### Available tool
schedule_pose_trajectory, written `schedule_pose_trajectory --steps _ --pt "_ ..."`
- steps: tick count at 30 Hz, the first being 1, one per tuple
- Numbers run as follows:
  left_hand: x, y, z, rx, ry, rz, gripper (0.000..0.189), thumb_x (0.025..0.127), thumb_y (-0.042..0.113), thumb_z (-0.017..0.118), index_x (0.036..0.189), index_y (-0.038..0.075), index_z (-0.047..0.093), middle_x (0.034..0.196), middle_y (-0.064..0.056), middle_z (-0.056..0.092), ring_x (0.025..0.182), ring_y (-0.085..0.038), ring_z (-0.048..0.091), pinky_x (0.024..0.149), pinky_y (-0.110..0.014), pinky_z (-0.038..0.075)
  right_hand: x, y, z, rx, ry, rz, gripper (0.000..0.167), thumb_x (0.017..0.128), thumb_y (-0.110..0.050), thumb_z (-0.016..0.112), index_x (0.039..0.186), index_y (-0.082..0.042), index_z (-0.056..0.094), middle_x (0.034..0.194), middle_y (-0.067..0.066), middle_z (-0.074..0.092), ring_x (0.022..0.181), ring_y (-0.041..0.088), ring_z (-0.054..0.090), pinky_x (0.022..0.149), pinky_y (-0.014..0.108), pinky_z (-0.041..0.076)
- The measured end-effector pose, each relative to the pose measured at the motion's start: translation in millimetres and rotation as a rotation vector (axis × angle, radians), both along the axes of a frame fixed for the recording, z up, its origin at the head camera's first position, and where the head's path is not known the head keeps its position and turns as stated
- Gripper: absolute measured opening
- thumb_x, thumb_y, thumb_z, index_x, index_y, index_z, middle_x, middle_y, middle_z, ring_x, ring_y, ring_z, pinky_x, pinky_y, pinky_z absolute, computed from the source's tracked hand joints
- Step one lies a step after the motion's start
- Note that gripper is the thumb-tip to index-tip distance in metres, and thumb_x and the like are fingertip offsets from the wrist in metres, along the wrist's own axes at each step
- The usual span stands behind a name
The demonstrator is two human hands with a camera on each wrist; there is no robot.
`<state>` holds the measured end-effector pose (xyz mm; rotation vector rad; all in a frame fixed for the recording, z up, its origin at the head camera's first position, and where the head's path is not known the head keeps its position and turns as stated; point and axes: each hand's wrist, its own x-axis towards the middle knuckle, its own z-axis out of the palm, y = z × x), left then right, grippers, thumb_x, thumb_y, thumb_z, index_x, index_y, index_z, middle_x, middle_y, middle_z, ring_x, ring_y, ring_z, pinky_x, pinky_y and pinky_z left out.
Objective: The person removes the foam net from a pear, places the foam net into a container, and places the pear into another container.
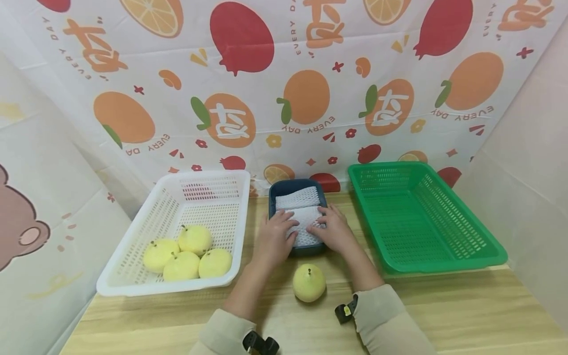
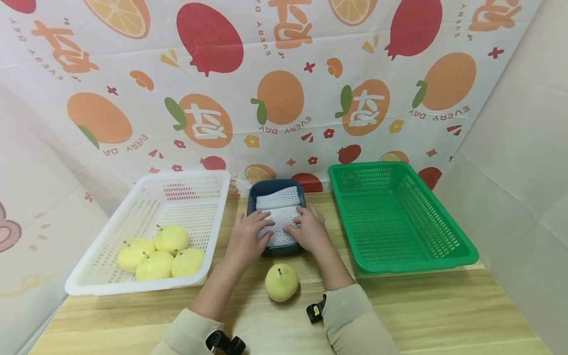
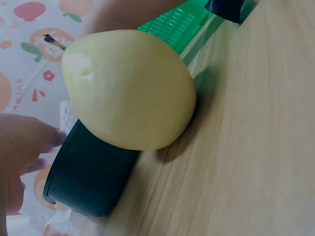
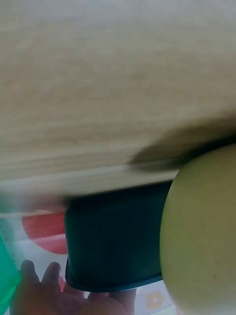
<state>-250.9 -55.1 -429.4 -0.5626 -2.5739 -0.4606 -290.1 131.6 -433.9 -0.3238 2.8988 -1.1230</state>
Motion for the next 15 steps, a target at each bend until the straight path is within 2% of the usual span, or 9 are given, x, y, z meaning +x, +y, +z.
schedule_pose_trajectory --steps 4,8,12,15 --pt "2.4 2.1 0.5 -0.102 -0.160 -0.008 0.021 0.092 0.025 0.068 0.110 0.016 0.074 0.124 -0.001 0.069 0.125 -0.025 0.058 0.113 -0.064 0.025 0.9 2 1.4 0.057 0.027 0.017 0.050 0.088 -0.035 0.074 0.123 0.000 0.067 0.150 0.014 0.045 0.148 0.041 0.020 0.117 0.060 0.022" --pt "2.6 2.9 -0.4 -0.129 -0.246 0.007 0.021 0.096 0.028 0.062 0.109 0.016 0.074 0.123 -0.001 0.069 0.125 -0.025 0.058 0.115 -0.066 0.019 3.0 8 8.9 0.031 0.132 0.028 0.052 0.085 -0.025 0.078 0.131 -0.010 0.062 0.148 0.013 0.047 0.144 0.038 0.029 0.114 0.058 0.030" --pt "1.6 2.7 -1.7 -0.136 -0.274 0.028 0.023 0.098 0.031 0.059 0.106 0.016 0.074 0.118 -0.001 0.071 0.123 -0.024 0.059 0.115 -0.066 0.017 6.1 13 16.5 0.029 0.230 0.112 0.039 0.082 -0.012 0.080 0.120 -0.015 0.070 0.135 0.009 0.060 0.131 0.032 0.048 0.109 0.053 0.040" --pt "1.6 2.3 -3.3 -0.141 -0.309 0.041 0.026 0.099 0.034 0.056 0.104 0.016 0.074 0.116 -0.001 0.072 0.123 -0.024 0.059 0.115 -0.067 0.015 6.2 13 15.8 0.108 0.214 0.204 0.028 0.083 -0.006 0.077 0.110 -0.014 0.075 0.126 0.007 0.066 0.124 0.030 0.054 0.108 0.054 0.039"
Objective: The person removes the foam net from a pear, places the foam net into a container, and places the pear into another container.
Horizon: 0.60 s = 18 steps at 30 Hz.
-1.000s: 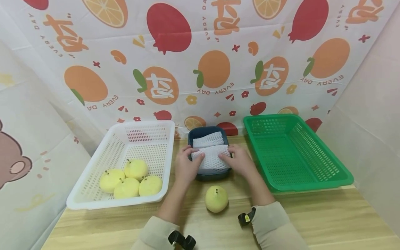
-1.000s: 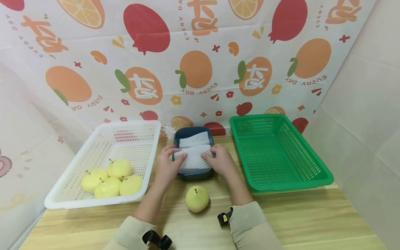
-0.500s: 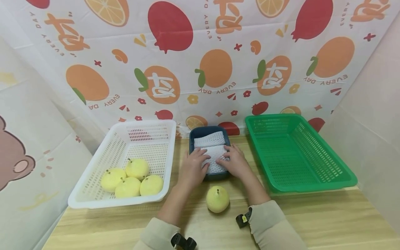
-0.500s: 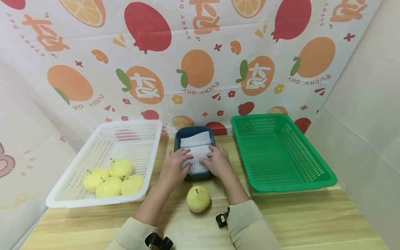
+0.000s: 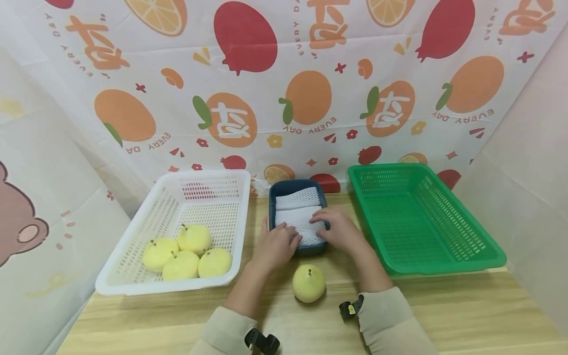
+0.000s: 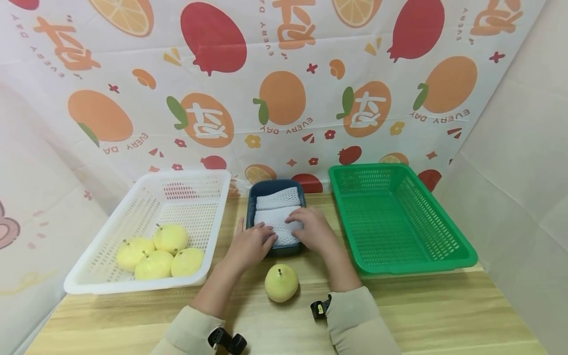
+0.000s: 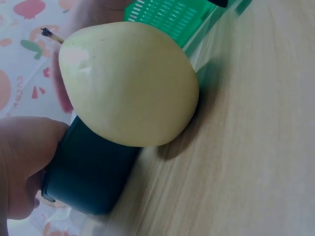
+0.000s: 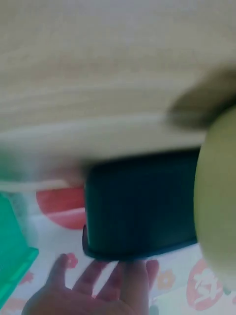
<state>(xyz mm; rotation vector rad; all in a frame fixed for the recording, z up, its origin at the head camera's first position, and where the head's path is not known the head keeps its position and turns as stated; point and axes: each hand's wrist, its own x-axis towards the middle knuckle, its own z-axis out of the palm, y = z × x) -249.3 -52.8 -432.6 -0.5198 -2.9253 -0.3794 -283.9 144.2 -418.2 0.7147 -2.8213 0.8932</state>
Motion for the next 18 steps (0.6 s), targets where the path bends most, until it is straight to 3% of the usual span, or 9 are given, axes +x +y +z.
schedule_pose_trajectory --steps 3,6,10,14,18 --pt "0.9 -0.7 -1.0 -0.005 -0.027 0.012 0.028 0.101 0.036 0.052 0.104 0.017 0.073 0.115 0.000 0.072 0.125 -0.025 0.058 0.114 -0.068 0.014 -1.9 -5 -3.3 0.101 -0.039 0.023 0.023 0.083 -0.007 0.075 0.105 -0.013 0.077 0.125 0.007 0.067 0.125 0.029 0.055 0.112 0.059 0.031" --pt "2.1 -0.2 -1.6 -0.014 -0.045 0.021 0.032 0.102 0.038 0.049 0.104 0.017 0.073 0.113 0.000 0.072 0.121 -0.024 0.060 0.114 -0.069 0.014 -3.0 -10 -5.6 0.165 -0.074 -0.005 0.019 0.084 -0.012 0.076 0.103 -0.011 0.077 0.125 0.008 0.067 0.127 0.029 0.054 0.115 0.065 0.020" --pt "2.7 1.3 -2.3 -0.018 -0.069 0.036 0.036 0.103 0.041 0.046 0.100 0.017 0.073 0.105 -0.001 0.073 0.110 -0.022 0.064 0.113 -0.070 0.015 -2.0 -13 -6.4 0.206 -0.099 -0.011 0.019 0.086 -0.020 0.076 0.100 -0.008 0.077 0.120 0.009 0.069 0.125 0.029 0.056 0.117 0.062 0.018" --pt "2.8 1.3 -1.8 -0.006 -0.073 0.057 0.039 0.103 0.042 0.046 0.095 0.017 0.074 0.100 -0.001 0.073 0.106 -0.022 0.066 0.111 -0.072 0.016 -0.8 -13 -4.9 0.191 -0.088 -0.030 0.024 0.089 -0.027 0.073 0.104 -0.009 0.076 0.128 0.011 0.064 0.130 0.032 0.051 0.116 0.055 0.027" --pt "3.0 0.4 -0.2 0.000 -0.067 0.067 0.039 0.103 0.042 0.046 0.093 0.017 0.074 0.097 -0.001 0.073 0.106 -0.022 0.066 0.110 -0.074 0.017 0.7 -9 1.5 0.089 0.025 -0.026 0.021 0.089 -0.024 0.073 0.108 -0.013 0.076 0.139 0.009 0.058 0.134 0.032 0.047 0.116 0.057 0.028"
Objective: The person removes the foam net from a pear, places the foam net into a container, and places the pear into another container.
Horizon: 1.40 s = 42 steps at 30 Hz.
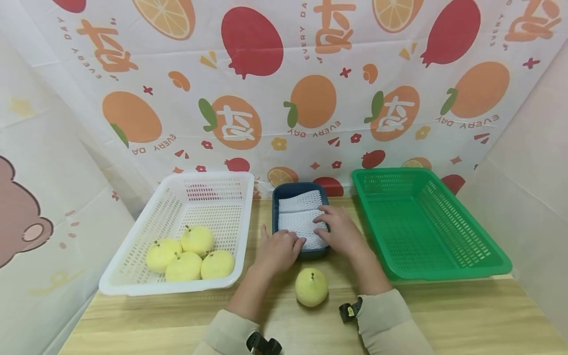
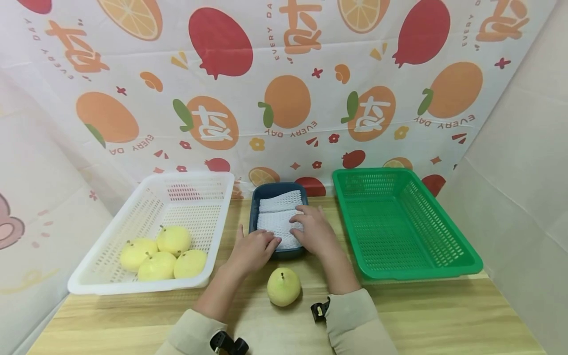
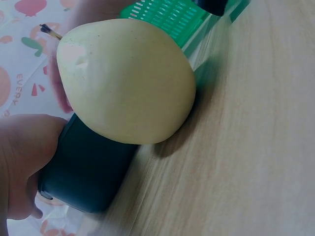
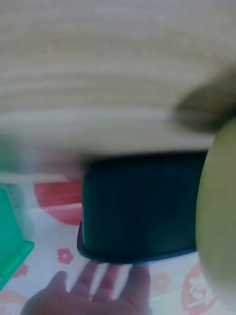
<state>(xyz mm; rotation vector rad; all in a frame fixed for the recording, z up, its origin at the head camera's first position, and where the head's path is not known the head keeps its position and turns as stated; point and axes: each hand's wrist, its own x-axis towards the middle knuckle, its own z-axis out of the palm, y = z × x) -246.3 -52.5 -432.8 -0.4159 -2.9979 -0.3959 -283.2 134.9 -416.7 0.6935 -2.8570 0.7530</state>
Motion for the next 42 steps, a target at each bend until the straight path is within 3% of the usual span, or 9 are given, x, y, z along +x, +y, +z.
schedule_pose_trajectory --steps 3,7,12,18,21,25,31,35,42 --pt "0.1 -0.5 -0.5 0.008 0.006 0.000 0.038 0.102 0.041 0.047 0.090 0.017 0.074 0.093 -0.001 0.072 0.105 -0.022 0.066 0.109 -0.074 0.017 1.3 1 1.1 -0.048 0.049 0.097 0.018 0.091 -0.020 0.071 0.106 -0.011 0.076 0.132 0.008 0.063 0.129 0.028 0.054 0.116 0.061 0.022" --pt "1.3 -1.6 -0.3 0.017 0.016 -0.008 0.035 0.102 0.041 0.048 0.090 0.019 0.073 0.094 -0.001 0.072 0.104 -0.021 0.066 0.108 -0.075 0.018 0.4 -4 -6.6 -0.015 0.004 0.180 0.018 0.092 -0.019 0.068 0.105 -0.010 0.076 0.113 0.005 0.073 0.113 0.025 0.064 0.116 0.062 0.021" --pt "3.8 -3.2 4.7 0.024 0.049 -0.025 0.033 0.102 0.041 0.049 0.101 0.020 0.074 0.104 0.000 0.073 0.107 -0.021 0.065 0.108 -0.076 0.017 1.7 -6 -10.1 0.044 -0.030 0.152 0.022 0.092 -0.026 0.069 0.108 -0.013 0.076 0.110 0.002 0.073 0.122 0.028 0.059 0.116 0.062 0.019" --pt "8.0 -3.3 14.0 0.033 0.077 -0.033 0.035 0.101 0.043 0.050 0.111 0.019 0.074 0.114 0.001 0.072 0.112 -0.021 0.063 0.108 -0.076 0.015 11.2 1 7.2 -0.015 -0.035 0.135 0.027 0.092 -0.029 0.069 0.114 -0.014 0.074 0.124 0.005 0.068 0.138 0.031 0.044 0.117 0.064 0.012" --pt "10.6 -3.3 16.3 0.040 0.072 -0.040 0.035 0.101 0.042 0.050 0.114 0.019 0.073 0.121 -0.002 0.070 0.117 -0.022 0.061 0.108 -0.076 0.015 18.5 9 17.0 -0.053 -0.054 0.166 0.026 0.092 -0.028 0.069 0.114 -0.014 0.074 0.121 0.004 0.070 0.128 0.029 0.054 0.115 0.055 0.030" --pt "15.3 -4.0 19.3 0.055 0.090 -0.065 0.034 0.101 0.039 0.052 0.118 0.018 0.072 0.129 -0.004 0.066 0.124 -0.024 0.057 0.110 -0.074 0.016 29.6 19 28.6 -0.114 -0.144 0.224 0.021 0.091 -0.026 0.071 0.108 -0.014 0.075 0.106 -0.001 0.073 0.102 0.020 0.066 0.092 0.044 0.054" --pt "31.8 -7.5 29.5 0.265 0.151 -0.204 0.031 0.100 0.032 0.057 0.119 0.013 0.071 0.130 -0.004 0.066 0.125 -0.023 0.057 0.112 -0.056 0.034 40.7 26 37.7 -0.087 -0.240 0.277 0.017 0.088 -0.026 0.074 0.101 -0.015 0.077 0.093 -0.009 0.072 0.085 0.008 0.063 0.080 0.030 0.055" --pt "47.3 -11.5 34.8 0.406 0.167 -0.315 0.028 0.095 0.029 0.066 0.115 0.012 0.072 0.125 -0.003 0.067 0.120 -0.021 0.060 0.101 -0.042 0.049 44.1 27 37.5 -0.057 -0.298 0.316 0.019 0.085 -0.021 0.077 0.102 -0.012 0.076 0.094 -0.005 0.073 0.084 0.007 0.063 0.080 0.027 0.055" --pt "63.6 -14.3 29.1 0.520 0.008 -0.424 0.041 0.084 0.035 0.078 0.118 0.014 0.070 0.120 0.003 0.065 0.112 -0.014 0.060 0.092 -0.033 0.053 49.1 26 32.6 -0.024 -0.363 0.341 0.023 0.082 -0.017 0.080 0.104 -0.011 0.075 0.095 -0.004 0.073 0.085 0.011 0.062 0.078 0.029 0.054"
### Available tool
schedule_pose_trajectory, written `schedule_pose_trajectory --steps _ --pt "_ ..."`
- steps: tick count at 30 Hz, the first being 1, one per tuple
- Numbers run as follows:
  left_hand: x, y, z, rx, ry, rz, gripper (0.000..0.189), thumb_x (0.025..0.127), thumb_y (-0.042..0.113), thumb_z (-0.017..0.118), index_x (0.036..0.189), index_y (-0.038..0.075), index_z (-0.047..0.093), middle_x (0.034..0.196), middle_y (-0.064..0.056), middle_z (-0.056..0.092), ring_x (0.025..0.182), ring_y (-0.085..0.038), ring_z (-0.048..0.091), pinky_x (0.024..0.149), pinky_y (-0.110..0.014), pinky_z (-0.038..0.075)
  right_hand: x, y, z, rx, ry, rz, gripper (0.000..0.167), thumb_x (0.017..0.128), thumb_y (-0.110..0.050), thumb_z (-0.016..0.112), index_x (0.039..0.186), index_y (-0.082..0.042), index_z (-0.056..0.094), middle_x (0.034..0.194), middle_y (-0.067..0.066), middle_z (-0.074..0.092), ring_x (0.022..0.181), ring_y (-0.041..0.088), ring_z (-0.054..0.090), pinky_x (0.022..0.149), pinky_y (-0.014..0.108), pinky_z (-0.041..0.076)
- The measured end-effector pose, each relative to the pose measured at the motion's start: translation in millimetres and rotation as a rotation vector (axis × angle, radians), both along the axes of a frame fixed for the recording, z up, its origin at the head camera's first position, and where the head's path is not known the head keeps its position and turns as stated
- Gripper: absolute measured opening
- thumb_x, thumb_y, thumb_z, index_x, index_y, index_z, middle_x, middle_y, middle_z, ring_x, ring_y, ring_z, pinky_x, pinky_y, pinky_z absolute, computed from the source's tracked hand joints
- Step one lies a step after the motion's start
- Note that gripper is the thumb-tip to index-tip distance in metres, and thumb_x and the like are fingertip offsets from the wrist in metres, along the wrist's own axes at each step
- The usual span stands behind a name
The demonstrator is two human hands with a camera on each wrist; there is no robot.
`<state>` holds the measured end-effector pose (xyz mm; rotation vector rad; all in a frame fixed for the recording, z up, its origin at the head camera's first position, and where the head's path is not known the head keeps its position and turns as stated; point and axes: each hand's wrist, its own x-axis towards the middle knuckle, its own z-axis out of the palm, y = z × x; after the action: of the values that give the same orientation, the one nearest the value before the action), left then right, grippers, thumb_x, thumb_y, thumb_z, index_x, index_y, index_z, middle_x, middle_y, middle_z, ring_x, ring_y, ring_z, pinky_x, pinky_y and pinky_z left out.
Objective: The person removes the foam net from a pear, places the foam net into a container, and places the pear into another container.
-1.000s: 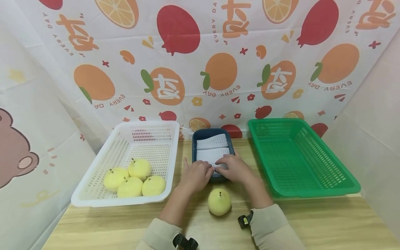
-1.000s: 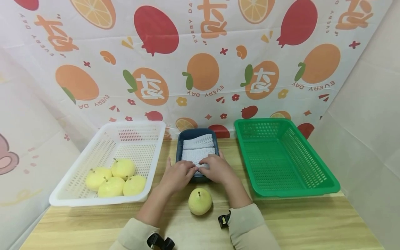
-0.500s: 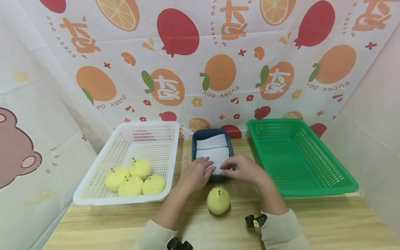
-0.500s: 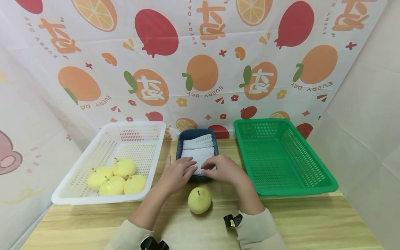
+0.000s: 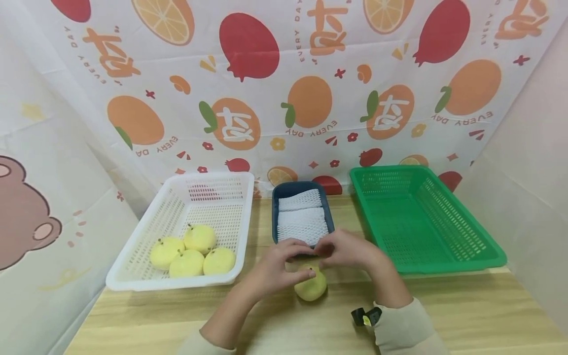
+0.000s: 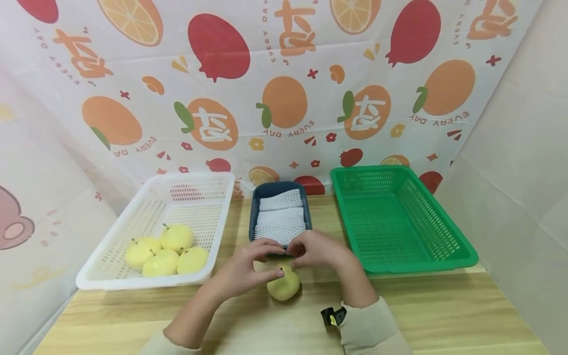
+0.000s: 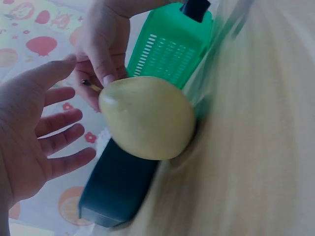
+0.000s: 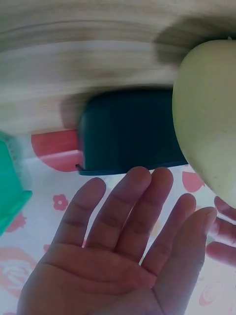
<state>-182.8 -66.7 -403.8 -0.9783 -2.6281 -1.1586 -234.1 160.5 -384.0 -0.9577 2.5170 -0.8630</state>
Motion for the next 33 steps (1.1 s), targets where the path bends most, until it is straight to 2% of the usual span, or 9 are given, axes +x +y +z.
schedule_pose_trajectory --steps 4,6,11,15,18,20,26,30,33 --pt "2.3 1.3 -8.8 0.008 -0.062 -0.041 0.038 0.084 0.029 0.079 0.117 0.011 0.070 0.122 -0.002 0.066 0.110 -0.017 0.062 0.086 -0.034 0.056 2.7 2 -3.3 0.030 -0.039 -0.019 0.020 0.082 -0.018 0.079 0.102 -0.016 0.075 0.093 -0.009 0.071 0.085 0.011 0.061 0.075 0.029 0.054" --pt "2.8 1.8 -11.5 0.003 -0.048 -0.036 0.029 0.085 0.026 0.078 0.110 0.012 0.073 0.120 -0.003 0.067 0.109 -0.018 0.063 0.087 -0.034 0.056 3.6 3 -4.9 0.033 -0.051 -0.023 0.019 0.082 -0.018 0.079 0.101 -0.017 0.075 0.093 -0.010 0.070 0.085 0.010 0.060 0.074 0.029 0.054" --pt "1.4 3.7 -15.7 0.013 0.046 -0.032 0.006 0.087 0.020 0.076 0.092 0.016 0.077 0.108 0.001 0.071 0.105 -0.014 0.065 0.090 -0.029 0.054 4.9 4 -5.9 0.025 -0.056 -0.021 0.018 0.082 -0.016 0.078 0.100 -0.017 0.075 0.094 -0.009 0.070 0.084 0.010 0.061 0.074 0.028 0.054" --pt "0.4 5.5 -16.1 0.048 0.107 -0.028 0.004 0.087 0.018 0.076 0.088 0.014 0.077 0.103 0.001 0.072 0.100 -0.013 0.066 0.088 -0.027 0.054 5.9 4 -5.8 0.007 -0.074 -0.008 0.020 0.082 -0.016 0.078 0.102 -0.017 0.075 0.096 -0.006 0.071 0.086 0.012 0.062 0.074 0.028 0.054" --pt "0.5 5.9 -13.2 0.105 0.128 0.006 0.003 0.085 0.015 0.077 0.087 0.013 0.077 0.100 0.002 0.072 0.098 -0.012 0.066 0.087 -0.027 0.055 7.2 3 -5.7 -0.021 -0.099 -0.002 0.030 0.081 -0.019 0.080 0.109 -0.018 0.073 0.103 -0.006 0.071 0.091 0.015 0.063 0.077 0.029 0.055" --pt "1.1 5.6 -10.0 0.153 0.135 0.041 0.003 0.084 0.013 0.078 0.087 0.012 0.077 0.099 0.002 0.071 0.098 -0.013 0.065 0.086 -0.028 0.055 8.6 2 -5.6 -0.045 -0.117 0.011 0.042 0.079 -0.024 0.082 0.119 -0.019 0.070 0.111 -0.007 0.069 0.098 0.017 0.064 0.083 0.032 0.055" --pt "3.0 2.9 0.1 0.325 0.158 0.108 0.004 0.083 0.012 0.078 0.088 0.013 0.077 0.099 0.004 0.070 0.098 -0.012 0.063 0.078 -0.030 0.057 14.7 -5 -6.3 -0.140 -0.151 0.056 0.081 0.075 -0.037 0.085 0.145 -0.027 0.047 0.132 -0.013 0.059 0.115 0.010 0.057 0.097 0.037 0.050" --pt "2.6 1.0 4.3 0.396 0.185 0.125 0.004 0.085 0.013 0.077 0.088 0.011 0.077 0.097 0.003 0.069 0.093 -0.012 0.064 0.071 -0.035 0.058 18.4 -15 -8.6 -0.223 -0.170 0.073 0.090 0.074 -0.032 0.087 0.150 -0.031 0.038 0.138 -0.013 0.053 0.113 0.010 0.057 0.095 0.031 0.050" --pt "2.3 -0.1 7.4 0.413 0.212 0.136 0.005 0.086 0.014 0.076 0.088 0.010 0.077 0.097 0.002 0.069 0.092 -0.013 0.064 0.074 -0.031 0.057 20.2 -23 -10.1 -0.273 -0.153 0.075 0.089 0.073 -0.029 0.088 0.148 -0.031 0.039 0.137 -0.012 0.054 0.109 0.011 0.060 0.091 0.029 0.052"
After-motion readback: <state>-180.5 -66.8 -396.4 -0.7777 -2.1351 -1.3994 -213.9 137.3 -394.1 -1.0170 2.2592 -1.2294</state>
